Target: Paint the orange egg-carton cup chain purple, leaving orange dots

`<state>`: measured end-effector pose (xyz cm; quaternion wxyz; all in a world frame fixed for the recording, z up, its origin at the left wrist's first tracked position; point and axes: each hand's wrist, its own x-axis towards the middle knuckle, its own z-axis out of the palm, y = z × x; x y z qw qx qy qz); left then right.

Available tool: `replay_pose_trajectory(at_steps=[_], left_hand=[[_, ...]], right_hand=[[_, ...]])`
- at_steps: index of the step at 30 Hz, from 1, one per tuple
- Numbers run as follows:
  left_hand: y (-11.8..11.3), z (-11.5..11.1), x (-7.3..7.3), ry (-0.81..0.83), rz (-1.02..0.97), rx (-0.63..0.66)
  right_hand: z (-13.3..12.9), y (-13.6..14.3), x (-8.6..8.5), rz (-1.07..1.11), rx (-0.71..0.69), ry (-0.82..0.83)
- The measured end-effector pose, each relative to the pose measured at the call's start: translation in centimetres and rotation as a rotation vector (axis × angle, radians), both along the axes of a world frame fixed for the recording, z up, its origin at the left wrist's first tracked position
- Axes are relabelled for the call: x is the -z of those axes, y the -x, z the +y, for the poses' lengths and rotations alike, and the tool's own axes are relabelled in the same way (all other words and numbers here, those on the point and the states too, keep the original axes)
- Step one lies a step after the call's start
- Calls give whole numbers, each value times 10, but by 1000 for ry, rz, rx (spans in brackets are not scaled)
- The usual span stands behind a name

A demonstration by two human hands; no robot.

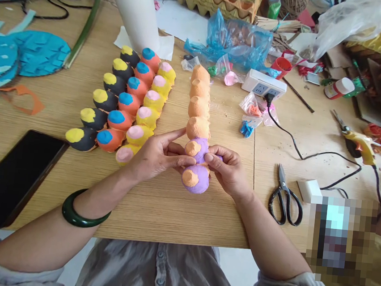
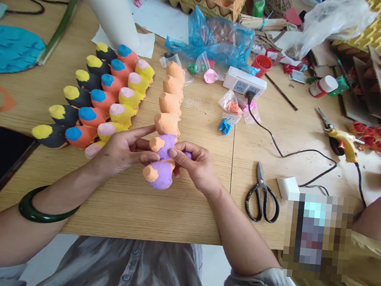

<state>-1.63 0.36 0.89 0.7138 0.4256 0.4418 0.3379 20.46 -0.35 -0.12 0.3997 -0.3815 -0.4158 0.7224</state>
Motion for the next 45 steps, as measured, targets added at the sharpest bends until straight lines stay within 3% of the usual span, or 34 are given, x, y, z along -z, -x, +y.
replay_pose_trajectory(at_steps=[7,15,20,26,34,39,45], left_hand=[[-4,-7,-10,-78,87,-97],[-3,-8,-13,-164,176,-82],[-6,-7,-8,-182,86,-47],[-7,-4,1,-81,-30,-10],[-3,-2,15,-22,-84,-14],[-4,1,11,-14,-199,50],[-7,1,6,-77,-120,39]], right_hand=[[-1,0,1,55,-17,10],[0,-3,7,16,-13,8],[4,-5,8,-18,-31,26],[5,-8,-5,-144,-31,-66],[2,-8,-4,-69,-12,-117],[0,-5,3,-82,-20,-149],[1,-3,5,4,-92,-110]])
